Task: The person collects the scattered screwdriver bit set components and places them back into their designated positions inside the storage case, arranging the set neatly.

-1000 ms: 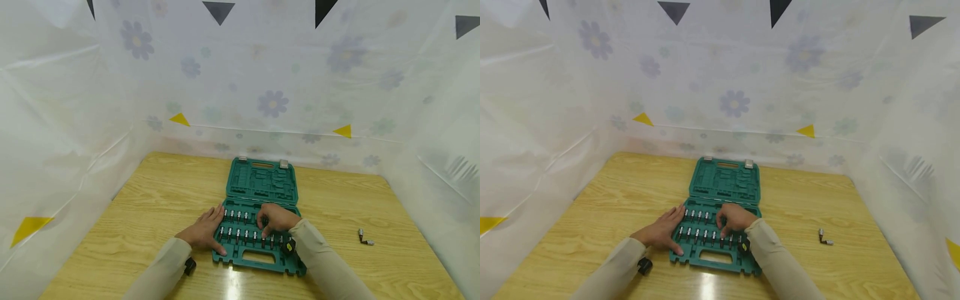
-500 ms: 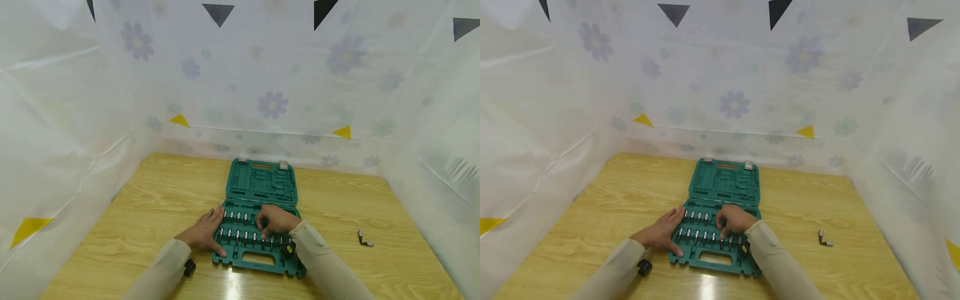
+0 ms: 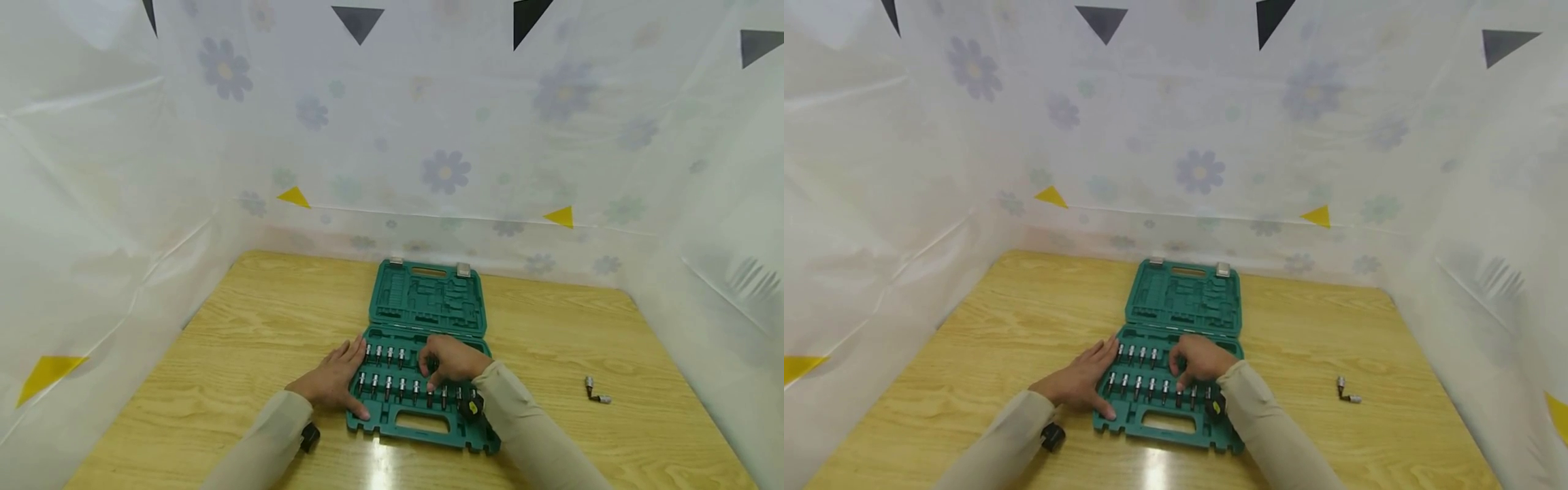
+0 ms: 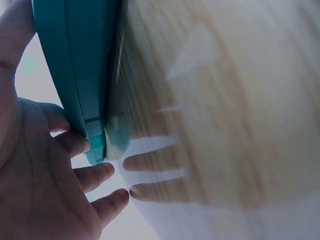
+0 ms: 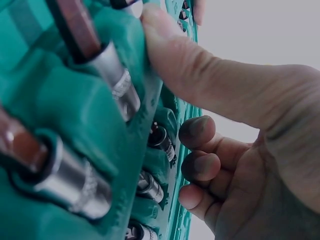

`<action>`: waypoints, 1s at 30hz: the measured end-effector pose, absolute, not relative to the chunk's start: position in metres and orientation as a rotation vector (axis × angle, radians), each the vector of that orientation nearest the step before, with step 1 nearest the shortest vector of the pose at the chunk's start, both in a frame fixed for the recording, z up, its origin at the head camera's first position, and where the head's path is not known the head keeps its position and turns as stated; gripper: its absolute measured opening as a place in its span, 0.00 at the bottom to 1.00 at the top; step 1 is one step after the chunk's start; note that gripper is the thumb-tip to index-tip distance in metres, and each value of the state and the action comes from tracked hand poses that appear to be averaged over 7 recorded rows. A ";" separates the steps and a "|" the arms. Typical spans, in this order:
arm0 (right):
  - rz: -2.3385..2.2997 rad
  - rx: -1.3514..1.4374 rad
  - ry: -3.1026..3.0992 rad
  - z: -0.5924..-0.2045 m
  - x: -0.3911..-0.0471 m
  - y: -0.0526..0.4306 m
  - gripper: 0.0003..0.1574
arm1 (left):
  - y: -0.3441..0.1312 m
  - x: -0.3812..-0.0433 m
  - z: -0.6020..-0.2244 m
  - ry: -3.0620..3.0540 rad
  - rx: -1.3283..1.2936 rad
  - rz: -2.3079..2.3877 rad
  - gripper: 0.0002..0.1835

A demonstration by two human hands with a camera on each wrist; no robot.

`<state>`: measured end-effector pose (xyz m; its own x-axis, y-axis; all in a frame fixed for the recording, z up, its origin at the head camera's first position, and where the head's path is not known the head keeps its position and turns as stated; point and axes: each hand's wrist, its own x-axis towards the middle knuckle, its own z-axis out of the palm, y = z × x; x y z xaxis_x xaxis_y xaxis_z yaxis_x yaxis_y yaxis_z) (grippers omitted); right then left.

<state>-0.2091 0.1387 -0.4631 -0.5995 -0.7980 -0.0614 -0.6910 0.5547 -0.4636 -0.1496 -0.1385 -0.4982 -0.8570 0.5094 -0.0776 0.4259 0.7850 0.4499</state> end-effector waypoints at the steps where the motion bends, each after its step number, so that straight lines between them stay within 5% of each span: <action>1: -0.579 -1.241 2.529 -0.463 -0.209 0.139 0.11 | -0.139 -0.150 -0.498 2.783 0.738 0.629 0.70; 30: -0.577 -1.260 2.543 -0.462 -0.206 0.140 0.11 | -0.138 -0.150 -0.498 2.769 0.725 0.638 0.70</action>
<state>-0.2058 0.1402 -0.4625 -0.5973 -0.8009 -0.0422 -0.7042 0.5489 -0.4504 -0.1495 -0.1383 -0.4982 -0.8574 0.5068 -0.0898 0.4165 0.7857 0.4574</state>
